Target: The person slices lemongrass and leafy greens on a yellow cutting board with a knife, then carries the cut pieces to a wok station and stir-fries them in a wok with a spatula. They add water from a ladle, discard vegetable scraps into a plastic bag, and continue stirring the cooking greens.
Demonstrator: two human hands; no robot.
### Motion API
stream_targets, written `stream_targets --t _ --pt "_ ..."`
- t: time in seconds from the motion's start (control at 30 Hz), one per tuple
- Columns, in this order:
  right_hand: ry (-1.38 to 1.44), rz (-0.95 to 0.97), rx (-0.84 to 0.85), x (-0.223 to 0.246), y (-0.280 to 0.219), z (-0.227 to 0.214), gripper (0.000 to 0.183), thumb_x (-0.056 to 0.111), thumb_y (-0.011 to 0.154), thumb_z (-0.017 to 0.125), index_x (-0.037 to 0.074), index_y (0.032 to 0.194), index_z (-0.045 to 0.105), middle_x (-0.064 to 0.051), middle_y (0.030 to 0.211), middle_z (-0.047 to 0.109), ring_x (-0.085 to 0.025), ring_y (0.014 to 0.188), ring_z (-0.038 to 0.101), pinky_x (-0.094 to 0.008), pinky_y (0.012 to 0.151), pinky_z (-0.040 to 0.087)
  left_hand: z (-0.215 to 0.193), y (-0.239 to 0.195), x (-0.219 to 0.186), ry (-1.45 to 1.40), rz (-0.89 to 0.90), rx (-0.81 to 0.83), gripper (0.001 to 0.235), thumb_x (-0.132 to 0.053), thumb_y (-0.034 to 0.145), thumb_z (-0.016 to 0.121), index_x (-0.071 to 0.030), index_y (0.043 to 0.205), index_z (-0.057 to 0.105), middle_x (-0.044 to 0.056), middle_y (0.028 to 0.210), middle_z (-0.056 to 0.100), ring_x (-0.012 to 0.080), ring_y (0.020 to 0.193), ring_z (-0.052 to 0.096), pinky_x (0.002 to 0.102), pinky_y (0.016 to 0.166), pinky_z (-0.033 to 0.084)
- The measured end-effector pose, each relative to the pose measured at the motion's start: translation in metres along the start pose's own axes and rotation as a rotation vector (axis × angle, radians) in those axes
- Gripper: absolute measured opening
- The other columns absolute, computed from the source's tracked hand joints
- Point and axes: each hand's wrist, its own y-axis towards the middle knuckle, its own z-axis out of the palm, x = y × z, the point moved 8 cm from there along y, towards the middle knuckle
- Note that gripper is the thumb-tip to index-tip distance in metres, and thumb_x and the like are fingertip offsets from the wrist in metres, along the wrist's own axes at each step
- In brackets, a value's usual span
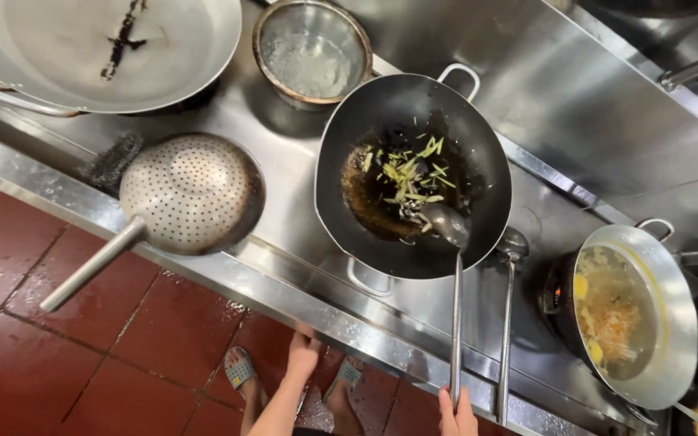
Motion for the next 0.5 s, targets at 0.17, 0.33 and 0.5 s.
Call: stream_targets --t 0.17,0.33,0.5 --pt "0.180 0.136 -0.050 0.004 -0.026 0.020 0.018 0.027 0.095 0.066 0.012 0.106 0.065 -0.005 0.054 0.051 -0.012 0.036 0.042 -0.030 0.035 0.030 0.018 -0.014 -0.009 0.062 -0.264 0.039 0.035 -0.030 0.105 0.048 -0.003 0.127 0.056 0.011 0.103 0.070 0.0210 0.085 0.066 0.035 0.068 0.053" --pt "0.316 0.278 0.020 0.033 -0.058 0.043 0.019 0.028 0.098 0.061 0.013 0.109 0.057 -0.001 0.053 0.042 -0.011 0.033 0.032 -0.030 0.032 0.021 0.027 -0.014 0.005 -0.189 -0.453 0.159 0.024 -0.013 0.102 0.045 -0.003 0.117 0.062 0.010 0.088 0.067 0.0157 0.069 0.060 0.030 0.056 0.046" --pt "0.288 0.259 0.030 0.044 -0.065 0.045 0.021 0.029 0.098 0.060 0.010 0.107 0.055 -0.001 0.052 0.038 -0.012 0.032 0.031 -0.032 0.030 0.023 0.025 -0.012 0.006 -0.022 -0.535 0.135 0.019 -0.014 0.103 0.043 -0.007 0.107 0.060 0.005 0.076 0.068 0.0136 0.059 0.059 0.029 0.053 0.043"
